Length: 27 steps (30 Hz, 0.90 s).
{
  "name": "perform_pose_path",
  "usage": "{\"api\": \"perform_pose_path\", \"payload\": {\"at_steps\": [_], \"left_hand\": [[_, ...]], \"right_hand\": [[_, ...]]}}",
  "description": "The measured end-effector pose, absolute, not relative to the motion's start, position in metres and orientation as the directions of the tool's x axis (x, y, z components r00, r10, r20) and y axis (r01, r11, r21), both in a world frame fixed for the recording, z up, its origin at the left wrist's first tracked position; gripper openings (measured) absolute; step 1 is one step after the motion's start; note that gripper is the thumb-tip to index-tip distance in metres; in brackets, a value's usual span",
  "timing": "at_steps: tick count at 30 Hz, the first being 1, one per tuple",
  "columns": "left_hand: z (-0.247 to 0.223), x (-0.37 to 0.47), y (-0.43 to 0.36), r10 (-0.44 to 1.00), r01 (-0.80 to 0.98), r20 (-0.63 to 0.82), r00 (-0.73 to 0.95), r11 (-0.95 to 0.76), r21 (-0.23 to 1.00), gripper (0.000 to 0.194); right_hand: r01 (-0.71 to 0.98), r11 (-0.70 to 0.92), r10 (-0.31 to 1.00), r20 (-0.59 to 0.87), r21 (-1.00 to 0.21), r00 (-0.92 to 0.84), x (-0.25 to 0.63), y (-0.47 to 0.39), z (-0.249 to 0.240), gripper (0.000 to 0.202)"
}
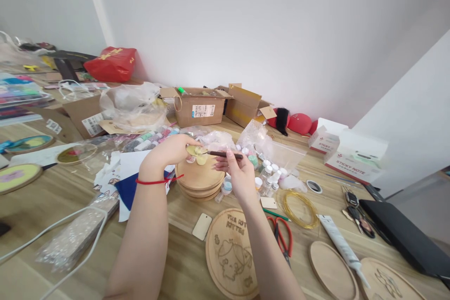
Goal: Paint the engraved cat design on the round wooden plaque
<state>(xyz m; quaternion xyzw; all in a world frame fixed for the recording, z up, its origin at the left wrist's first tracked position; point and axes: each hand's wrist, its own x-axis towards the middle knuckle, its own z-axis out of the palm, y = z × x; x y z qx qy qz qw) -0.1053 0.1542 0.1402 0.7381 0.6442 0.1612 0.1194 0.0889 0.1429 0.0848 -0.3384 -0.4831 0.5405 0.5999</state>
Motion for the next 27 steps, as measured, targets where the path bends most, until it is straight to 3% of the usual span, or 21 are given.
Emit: {"api": "perform_pose_path", "payload": {"at_steps": [6,12,27], "left_hand": [[0.137,-0.111,0.157,0.99,0.939,0.08,0.119,-0.138,0.314,0.047],[0.131,-0.122,0.161,0.998,0.956,0.06,0.009,-0.026,0.291,0.054],[0.131,-0.124,0.16,0.998,0.94,0.041,-0.045,0.028,0.341,0.049]], "right_hand": [[-0.315,0.195,0.975,0.218,-0.929,-0.039,0.09,0.144,0.085,0.037],[-0.293,0.21,0.975,0.223,-0.933,-0.013,0.094,0.146,0.083,0.034],[0.082,0.342,0.934,0.329,-0.936,-0.141,0.098,0.146,0.073,0.022]]}}
